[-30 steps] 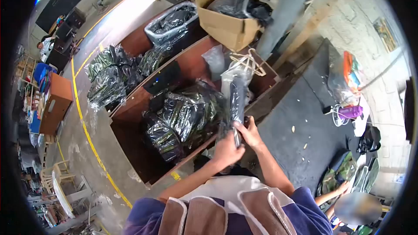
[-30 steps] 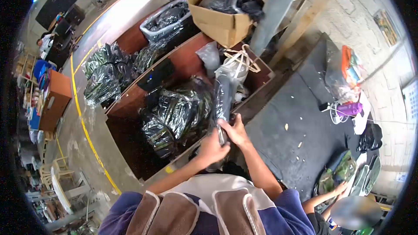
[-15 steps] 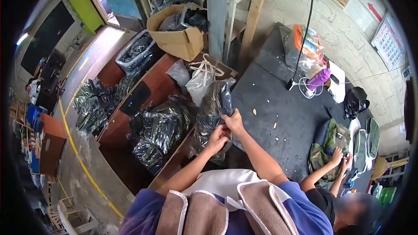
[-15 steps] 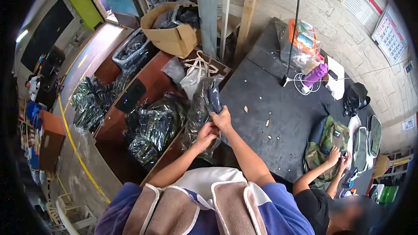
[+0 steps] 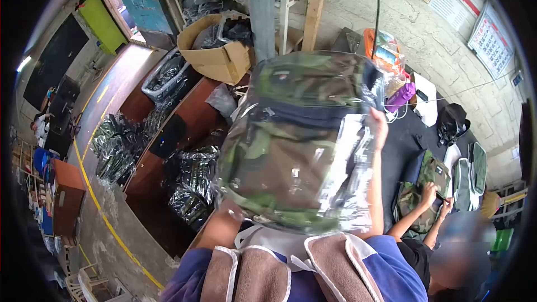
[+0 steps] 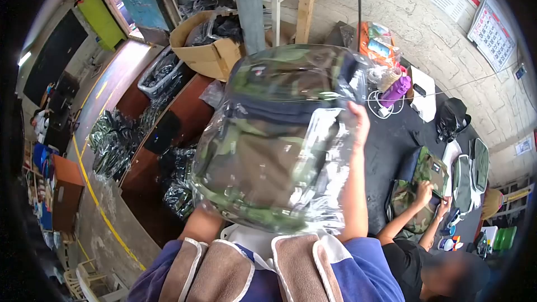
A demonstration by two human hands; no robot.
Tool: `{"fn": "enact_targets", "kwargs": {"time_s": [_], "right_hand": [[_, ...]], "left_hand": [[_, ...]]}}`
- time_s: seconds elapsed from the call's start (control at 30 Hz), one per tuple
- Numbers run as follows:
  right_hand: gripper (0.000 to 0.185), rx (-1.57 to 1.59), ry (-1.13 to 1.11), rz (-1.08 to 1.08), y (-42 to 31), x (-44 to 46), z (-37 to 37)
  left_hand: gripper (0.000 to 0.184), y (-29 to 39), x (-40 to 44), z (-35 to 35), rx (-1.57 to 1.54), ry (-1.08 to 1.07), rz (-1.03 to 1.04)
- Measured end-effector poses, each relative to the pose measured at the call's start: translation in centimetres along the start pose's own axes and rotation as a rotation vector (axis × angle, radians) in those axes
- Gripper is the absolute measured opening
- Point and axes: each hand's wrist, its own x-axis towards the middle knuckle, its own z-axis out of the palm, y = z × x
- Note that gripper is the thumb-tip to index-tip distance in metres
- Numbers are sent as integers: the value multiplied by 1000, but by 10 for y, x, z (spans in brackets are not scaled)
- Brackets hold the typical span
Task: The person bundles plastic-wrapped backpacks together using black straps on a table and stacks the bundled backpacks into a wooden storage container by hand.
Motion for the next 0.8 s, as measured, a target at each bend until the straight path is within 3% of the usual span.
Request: {"fn": "enact_targets", "kwargs": {"time_s": [0.03,0.1,0.17,0.2,0.23,0.3,0.33,0.37,0.43,0.5,0.57,0.63,0.7,0.77,0.8], "right_hand": [[25,42,-75,-52,-23,-9,-6],[27,107,-155,129,-67,-15,-47],[29,-109,-77,153,-93,-16,-92],[29,-294,79,76,-85,-24,-104],[29,-477,243,1,-70,-29,-127],[48,-987,186,26,-31,-16,-193],[61,-1184,309,194,-16,-32,-188],[60,-1402,330,304,0,-29,-230],[60,-1364,457,332,16,-36,-278],[56,-1611,489,-33,15,-38,-358],[53,-1746,669,-95,-24,-58,-335],[56,-1860,838,-96,-63,-80,-272],[57,-2208,941,89,-67,-85,-243],[71,-2499,794,49,-45,-82,-183],[78,-2460,688,-146,-10,-74,-184]], "left_hand": [[52,26,0,14,210,-191,-105],[55,73,2,7,557,-365,-216],[58,114,0,-34,510,-114,-229],[41,116,-1,-71,274,62,-70],[22,122,7,-120,102,-58,-22],[19,150,3,-139,392,38,-132],[20,148,17,-147,597,8,-223],[22,143,30,-153,800,-20,-313],[26,130,53,-127,1034,-67,-428],[28,85,87,-129,1012,-69,-171],[32,40,122,-112,749,122,-74],[50,32,144,-76,756,102,-110],[54,11,175,-69,929,83,-66],[54,8,182,-47,999,132,6],[54,1,186,-42,1005,110,52]]}}
